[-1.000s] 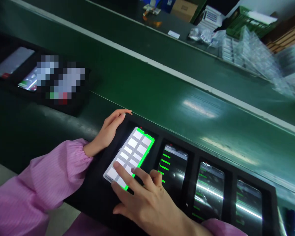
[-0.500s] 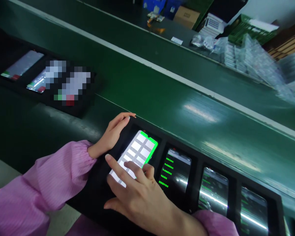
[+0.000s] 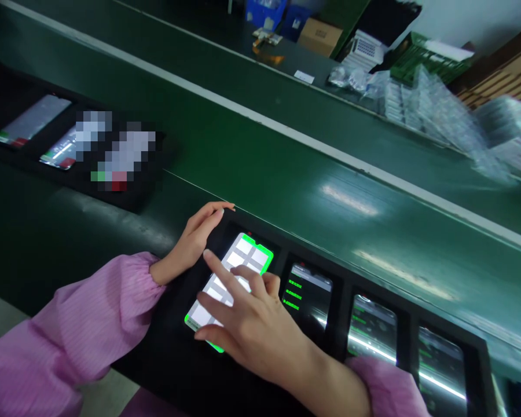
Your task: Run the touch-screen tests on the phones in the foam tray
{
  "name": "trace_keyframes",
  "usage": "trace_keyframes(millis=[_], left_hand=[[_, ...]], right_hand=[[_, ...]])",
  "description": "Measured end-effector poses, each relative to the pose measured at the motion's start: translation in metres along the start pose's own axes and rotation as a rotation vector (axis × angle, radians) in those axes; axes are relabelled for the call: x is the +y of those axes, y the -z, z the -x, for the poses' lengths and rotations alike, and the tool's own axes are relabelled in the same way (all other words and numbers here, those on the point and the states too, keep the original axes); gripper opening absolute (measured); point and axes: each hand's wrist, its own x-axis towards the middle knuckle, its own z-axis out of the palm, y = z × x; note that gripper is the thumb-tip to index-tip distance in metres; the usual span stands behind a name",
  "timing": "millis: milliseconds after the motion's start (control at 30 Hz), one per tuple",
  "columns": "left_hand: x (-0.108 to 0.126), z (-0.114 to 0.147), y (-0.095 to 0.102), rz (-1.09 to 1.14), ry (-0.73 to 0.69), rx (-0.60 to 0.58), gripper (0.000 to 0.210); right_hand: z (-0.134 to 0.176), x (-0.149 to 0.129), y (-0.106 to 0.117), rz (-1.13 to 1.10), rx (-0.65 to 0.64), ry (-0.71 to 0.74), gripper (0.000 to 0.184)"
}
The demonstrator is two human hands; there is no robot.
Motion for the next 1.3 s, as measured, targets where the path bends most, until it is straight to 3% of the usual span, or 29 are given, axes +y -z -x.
trace_keyframes(millis=[333, 600, 967, 1300], left_hand=[[-0.002, 0.001, 0.0, 0.019, 0.004, 0.015, 0.024], [-0.003, 0.001, -0.001, -0.02, -0.004, 0.014, 0.03], [-0.003, 0.0, 0.0, -0.018, 0.01, 0.017, 0.028], [-0.003, 0.0, 0.0, -0.04, 0.008, 0.021, 0.028]], right_hand=[[-0.013, 0.048, -0.002, 0.069, 0.051, -0.28, 0.047], [-0.014, 0.06, -0.003, 0.094, 0.027, -0.39, 0.046], [0.02, 0.058, 0.011, 0.154, 0.048, -0.365, 0.045], [0.032, 0.001, 0.007, 0.08, 0.027, -0.13, 0.051]])
